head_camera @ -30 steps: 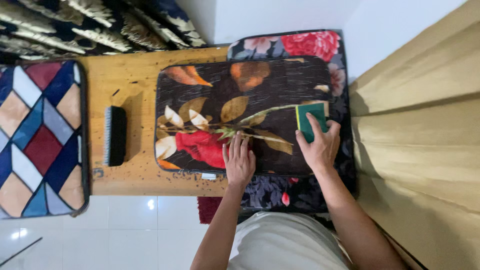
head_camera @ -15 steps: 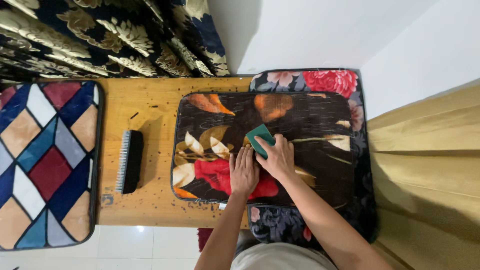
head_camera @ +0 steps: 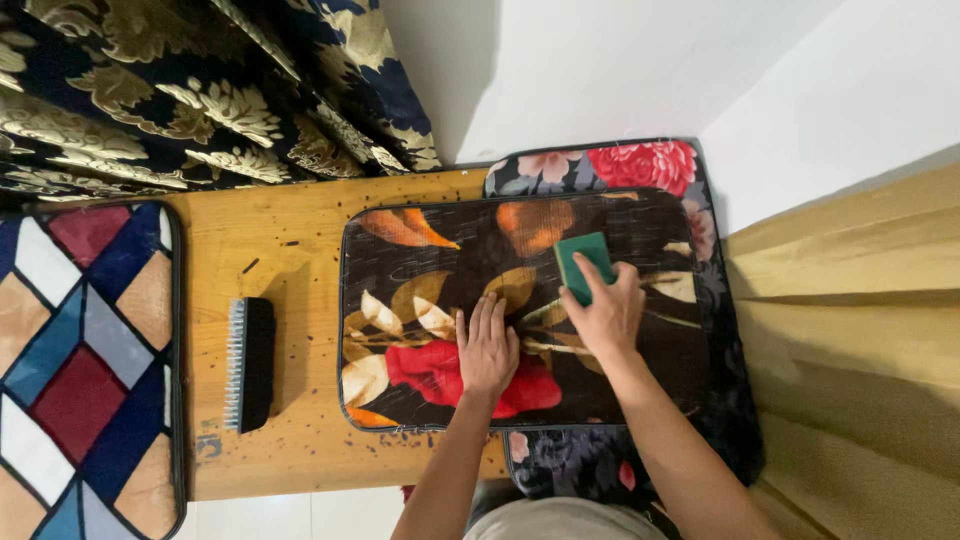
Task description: The person scrubs the exterior of a floral-patterned suitcase with a green and yellow sponge. They flip the suitcase over and continue scrubbing the underside. The person then places the sponge on the table.
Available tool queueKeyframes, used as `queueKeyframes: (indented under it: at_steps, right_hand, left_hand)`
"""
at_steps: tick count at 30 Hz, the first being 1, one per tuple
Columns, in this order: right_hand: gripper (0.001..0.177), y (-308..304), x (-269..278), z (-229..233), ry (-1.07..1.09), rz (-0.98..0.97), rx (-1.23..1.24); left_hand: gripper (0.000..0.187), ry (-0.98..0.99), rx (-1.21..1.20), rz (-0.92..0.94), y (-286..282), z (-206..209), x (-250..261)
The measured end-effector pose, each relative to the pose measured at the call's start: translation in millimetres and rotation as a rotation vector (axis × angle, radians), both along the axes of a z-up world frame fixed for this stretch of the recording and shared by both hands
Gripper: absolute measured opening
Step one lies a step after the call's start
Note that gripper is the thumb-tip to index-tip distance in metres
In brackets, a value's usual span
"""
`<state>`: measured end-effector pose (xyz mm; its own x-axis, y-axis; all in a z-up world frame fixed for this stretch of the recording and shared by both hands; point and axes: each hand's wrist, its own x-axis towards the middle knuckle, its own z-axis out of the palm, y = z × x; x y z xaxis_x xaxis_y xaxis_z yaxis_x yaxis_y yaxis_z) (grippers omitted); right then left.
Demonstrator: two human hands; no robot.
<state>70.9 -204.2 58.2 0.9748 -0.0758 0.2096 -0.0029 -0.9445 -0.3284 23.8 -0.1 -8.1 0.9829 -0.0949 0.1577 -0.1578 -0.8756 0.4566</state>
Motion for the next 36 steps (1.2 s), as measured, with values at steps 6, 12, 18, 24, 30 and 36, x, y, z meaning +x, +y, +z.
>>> queueKeyframes:
  at_steps: [6, 12, 18, 24, 30, 36]
  right_hand:
    - [0.061, 66, -11, -8, 0.006, 0.212, 0.046]
    - [0.062, 29, -6, -18, 0.053, 0.098, -0.030]
    - [0.064, -40, -3, -15, -0.014, -0.181, -0.086]
    - [0.062, -16, -6, -4, -0.052, -0.151, 0.010]
    - [0.065, 65, -15, -11, 0.043, 0.247, -0.023]
    - [0.065, 29, -5, -13, 0.119, 0.086, -0.079]
  left_hand:
    - [0.066, 0.060, 0.123, -0.038, -4, -16, 15]
    - [0.070, 0.100, 0.066, -0.056, -3, -16, 13]
    - [0.068, 0.046, 0.036, -0.058, -2, -13, 12]
    - [0.066, 0.054, -0.002, -0.057, -1, -11, 12]
    - [0.061, 0.016, -0.041, -0.054, 2, -12, 9]
    - [0.058, 0.003, -0.064, -0.003, -1, -10, 7]
